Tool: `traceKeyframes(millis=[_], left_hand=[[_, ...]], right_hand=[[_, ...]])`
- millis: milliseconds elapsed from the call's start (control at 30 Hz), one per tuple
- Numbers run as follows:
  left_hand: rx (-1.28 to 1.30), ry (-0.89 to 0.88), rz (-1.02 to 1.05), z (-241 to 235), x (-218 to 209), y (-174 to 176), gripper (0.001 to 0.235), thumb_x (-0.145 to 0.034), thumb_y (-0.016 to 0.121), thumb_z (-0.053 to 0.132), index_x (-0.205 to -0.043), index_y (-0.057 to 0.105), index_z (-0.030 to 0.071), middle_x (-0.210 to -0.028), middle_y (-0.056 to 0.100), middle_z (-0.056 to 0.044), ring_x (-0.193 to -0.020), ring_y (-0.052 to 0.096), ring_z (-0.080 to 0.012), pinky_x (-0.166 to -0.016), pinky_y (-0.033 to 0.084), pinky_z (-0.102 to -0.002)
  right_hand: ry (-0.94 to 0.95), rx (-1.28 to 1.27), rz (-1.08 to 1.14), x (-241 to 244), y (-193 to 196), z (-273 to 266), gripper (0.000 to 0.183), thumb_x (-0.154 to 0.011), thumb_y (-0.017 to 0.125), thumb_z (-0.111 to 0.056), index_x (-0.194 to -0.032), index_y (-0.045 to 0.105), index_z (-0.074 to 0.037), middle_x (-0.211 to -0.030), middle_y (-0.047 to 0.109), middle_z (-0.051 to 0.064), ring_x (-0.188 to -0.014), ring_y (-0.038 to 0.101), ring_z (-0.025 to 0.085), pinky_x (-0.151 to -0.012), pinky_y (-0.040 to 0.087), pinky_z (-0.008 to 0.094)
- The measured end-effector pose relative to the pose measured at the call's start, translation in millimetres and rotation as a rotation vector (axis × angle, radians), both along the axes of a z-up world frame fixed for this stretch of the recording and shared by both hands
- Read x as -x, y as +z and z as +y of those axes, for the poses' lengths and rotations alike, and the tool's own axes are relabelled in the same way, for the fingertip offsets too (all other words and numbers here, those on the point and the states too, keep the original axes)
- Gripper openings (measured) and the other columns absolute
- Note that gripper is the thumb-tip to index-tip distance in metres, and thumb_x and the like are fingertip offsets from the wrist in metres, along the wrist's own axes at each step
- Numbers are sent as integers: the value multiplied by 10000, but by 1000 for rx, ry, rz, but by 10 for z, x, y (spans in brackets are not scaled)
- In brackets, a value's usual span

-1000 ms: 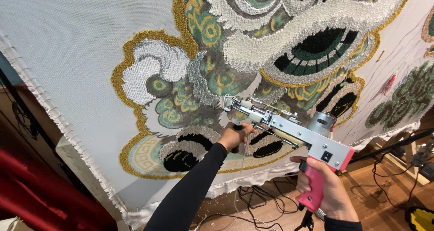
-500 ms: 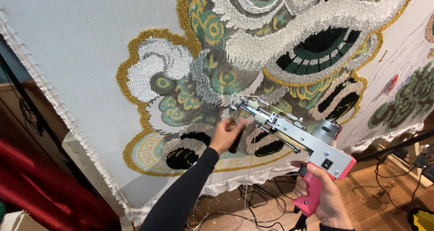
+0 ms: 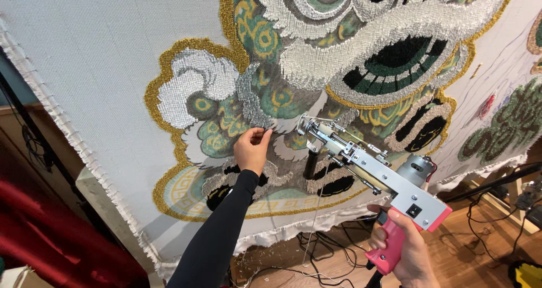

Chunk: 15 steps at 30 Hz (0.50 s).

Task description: The person uses a pink electric tufting gun to apply yarn to a large canvas stretched on a frame. They guide the tool along a pre-drawn design, filling in a section with white yarn. The person pauses briefly to adjust the yarn feed and then continues the tufting process.

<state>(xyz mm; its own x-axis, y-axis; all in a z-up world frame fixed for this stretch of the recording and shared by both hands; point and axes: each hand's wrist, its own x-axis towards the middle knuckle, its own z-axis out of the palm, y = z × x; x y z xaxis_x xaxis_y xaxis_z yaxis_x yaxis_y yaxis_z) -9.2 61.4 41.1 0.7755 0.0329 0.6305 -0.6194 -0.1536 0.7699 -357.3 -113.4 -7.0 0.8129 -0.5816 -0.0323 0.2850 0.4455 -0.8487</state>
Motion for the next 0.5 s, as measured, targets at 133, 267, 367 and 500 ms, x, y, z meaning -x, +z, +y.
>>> traceKeyframes(millis=[133, 267, 367, 500], left_hand=[[-16, 30, 83, -37, 25, 29, 231, -880, 790, 318, -921, 799, 91, -798, 773, -35, -722, 746, -175, -680, 576, -343], [-22, 20, 83, -34, 84, 45, 191, -896, 760, 298, -903, 794, 111, -785, 771, -19, -715, 745, -174, -670, 569, -338], [-11, 12, 40, -35, 145, 56, 162, -877, 763, 271, -877, 783, 110, -782, 771, -16, -714, 746, -163, -667, 567, -326], [-2, -32, 28, -18, 248, 2, 153, -857, 770, 252, -848, 768, 99, -759, 769, -28, -696, 748, -168, -669, 561, -326]], right_hand=[[5, -20, 10, -3, 10, 32, 599, -854, 639, -383, -1251, 629, 64, -602, 442, 37, -517, 429, 164, -551, 403, 337], [-38, -15, 24, -2, 4, 65, 553, -853, 652, -363, -1227, 629, 44, -600, 441, 41, -502, 419, 164, -526, 394, 341], [-52, -59, 74, 4, 11, 59, 541, -851, 654, -360, -1210, 643, 45, -602, 438, 43, -504, 422, 169, -527, 395, 342], [-39, -60, 75, 14, 37, 71, 524, -854, 637, -362, -1210, 603, 21, -605, 434, 47, -513, 422, 180, -540, 398, 358]])
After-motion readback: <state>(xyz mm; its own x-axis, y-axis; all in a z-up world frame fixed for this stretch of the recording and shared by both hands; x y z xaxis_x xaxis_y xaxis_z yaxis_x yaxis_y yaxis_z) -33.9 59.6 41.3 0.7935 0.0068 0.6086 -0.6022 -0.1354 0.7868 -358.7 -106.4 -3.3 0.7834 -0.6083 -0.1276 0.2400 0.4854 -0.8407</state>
